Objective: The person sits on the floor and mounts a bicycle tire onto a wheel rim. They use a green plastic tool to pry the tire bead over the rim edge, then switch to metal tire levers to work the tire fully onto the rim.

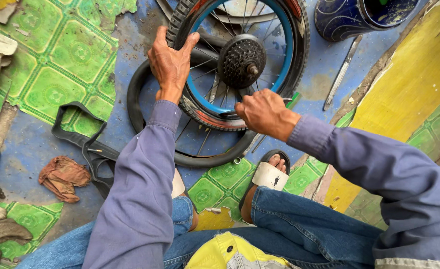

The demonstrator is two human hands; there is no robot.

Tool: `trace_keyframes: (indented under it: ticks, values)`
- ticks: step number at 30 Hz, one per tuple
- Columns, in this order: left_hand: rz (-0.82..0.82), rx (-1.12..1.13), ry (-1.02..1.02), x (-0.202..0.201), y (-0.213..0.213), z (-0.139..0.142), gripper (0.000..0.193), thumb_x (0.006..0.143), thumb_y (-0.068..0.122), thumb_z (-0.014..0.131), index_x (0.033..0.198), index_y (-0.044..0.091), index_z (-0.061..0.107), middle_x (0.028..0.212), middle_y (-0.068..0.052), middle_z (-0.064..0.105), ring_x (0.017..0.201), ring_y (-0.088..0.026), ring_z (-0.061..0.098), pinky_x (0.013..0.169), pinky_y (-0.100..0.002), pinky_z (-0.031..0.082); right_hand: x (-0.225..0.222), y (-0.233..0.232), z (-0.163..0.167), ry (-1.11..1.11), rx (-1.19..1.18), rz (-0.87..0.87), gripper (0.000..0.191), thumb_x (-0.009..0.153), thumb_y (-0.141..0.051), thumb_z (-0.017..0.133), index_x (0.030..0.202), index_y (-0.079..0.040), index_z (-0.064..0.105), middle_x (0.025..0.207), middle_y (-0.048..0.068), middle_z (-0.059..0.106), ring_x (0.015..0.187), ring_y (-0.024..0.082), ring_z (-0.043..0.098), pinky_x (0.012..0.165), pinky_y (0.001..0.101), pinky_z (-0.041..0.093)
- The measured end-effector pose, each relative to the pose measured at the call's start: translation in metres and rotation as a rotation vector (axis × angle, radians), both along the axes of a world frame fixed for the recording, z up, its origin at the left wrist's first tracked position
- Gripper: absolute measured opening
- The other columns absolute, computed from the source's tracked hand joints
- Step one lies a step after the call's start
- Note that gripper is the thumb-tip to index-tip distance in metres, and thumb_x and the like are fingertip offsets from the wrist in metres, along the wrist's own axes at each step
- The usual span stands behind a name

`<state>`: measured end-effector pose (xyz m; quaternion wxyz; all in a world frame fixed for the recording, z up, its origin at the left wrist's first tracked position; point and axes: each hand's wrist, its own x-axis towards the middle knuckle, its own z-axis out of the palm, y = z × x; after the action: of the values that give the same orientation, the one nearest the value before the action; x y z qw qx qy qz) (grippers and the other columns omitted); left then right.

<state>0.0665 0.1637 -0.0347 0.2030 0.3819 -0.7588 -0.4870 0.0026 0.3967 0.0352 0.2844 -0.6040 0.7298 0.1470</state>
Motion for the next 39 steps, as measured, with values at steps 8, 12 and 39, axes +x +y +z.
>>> trace_keyframes:
  ticks: [8,12,39]
  values:
    - [0.1,0.078,-0.05,0.006,0.003,-0.016,0.043,0.079,0.039,0.09,0.091,0.004,0.068,0.082,-0.009,0.076,0.073,-0.024,0.072,0.071,-0.041,0.056,0.064,0.051,-0.009,-0.119,0.043,-0.209,0.068,0.084,-0.02,0.062,0.138,0.019,0.048,0.09,0.023,0.065,0.071,0.032,0.069,0.055,0.0404,0.055]
    - [0.127,0.153,0.078,0.014,0.005,-0.022,0.042,0.081,0.037,0.09,0.092,0.003,0.069,0.083,-0.007,0.076,0.075,-0.021,0.071,0.072,-0.039,0.057,0.054,0.059,-0.034,-0.682,0.384,-1.066,0.043,0.103,-0.032,0.051,0.115,0.008,0.063,0.076,0.013,0.066,0.059,0.018,0.064,0.049,0.0356,0.052]
    - [-0.06,0.404,0.083,-0.002,-0.008,-0.012,0.037,0.08,0.034,0.091,0.099,0.005,0.078,0.093,-0.004,0.079,0.082,-0.013,0.069,0.079,-0.033,0.057,0.212,0.062,-0.103,-0.501,-0.539,-1.492,0.027,0.109,-0.028,0.052,0.106,-0.002,0.055,0.067,0.016,0.051,0.061,0.029,0.049,0.06,0.0458,0.039]
